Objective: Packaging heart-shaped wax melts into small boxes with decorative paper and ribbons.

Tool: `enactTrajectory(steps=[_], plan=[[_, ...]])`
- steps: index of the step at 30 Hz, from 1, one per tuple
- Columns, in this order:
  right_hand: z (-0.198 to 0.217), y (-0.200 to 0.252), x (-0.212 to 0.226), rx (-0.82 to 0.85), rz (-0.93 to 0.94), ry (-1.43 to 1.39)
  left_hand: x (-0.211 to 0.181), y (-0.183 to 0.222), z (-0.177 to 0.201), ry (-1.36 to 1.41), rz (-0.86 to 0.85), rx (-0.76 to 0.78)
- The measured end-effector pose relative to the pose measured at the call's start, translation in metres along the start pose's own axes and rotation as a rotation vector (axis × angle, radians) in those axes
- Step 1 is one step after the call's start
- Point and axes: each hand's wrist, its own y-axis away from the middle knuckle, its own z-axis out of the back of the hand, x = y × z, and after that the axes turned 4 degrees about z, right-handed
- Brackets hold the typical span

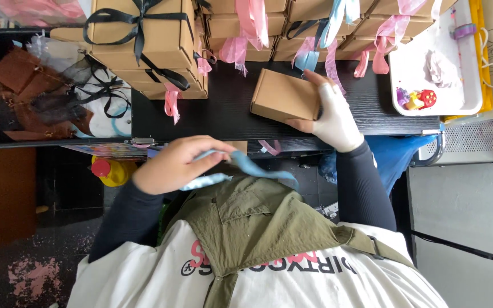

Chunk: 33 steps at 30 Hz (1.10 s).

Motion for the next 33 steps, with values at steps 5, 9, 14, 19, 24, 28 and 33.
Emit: enactTrajectory(steps=[5,9,14,19,24,28,33], plan=[[-0.018,0.026,0.031,-0.228,-0.236,-0.696,0.037,-0.037,-0.06,0.195,0.179,-0.151],[-0.041,0.032,0.063,-0.295,-0.269,-0.573,0.03,-0.06,-0.085,0.439,0.08,-0.305],[-0.054,0.049,0.069,-0.341,0.07,0.043,0.02,-0.07,-0.09,0.482,-0.027,-0.605],[-0.056,0.05,0.035,-0.468,-0.052,-0.536,0.015,-0.07,-0.077,0.74,-0.104,-0.494],[-0.056,0.034,0.022,-0.073,-0.194,-1.067,-0.005,-0.071,-0.068,1.112,-0.012,-0.17],[-0.088,0.059,-0.038,0.109,-0.465,-1.504,-0.008,-0.073,-0.06,1.064,0.006,-0.117],[-0.023,0.043,-0.025,0.131,-0.269,-1.417,0.024,-0.082,-0.05,0.891,0.028,-0.23]])
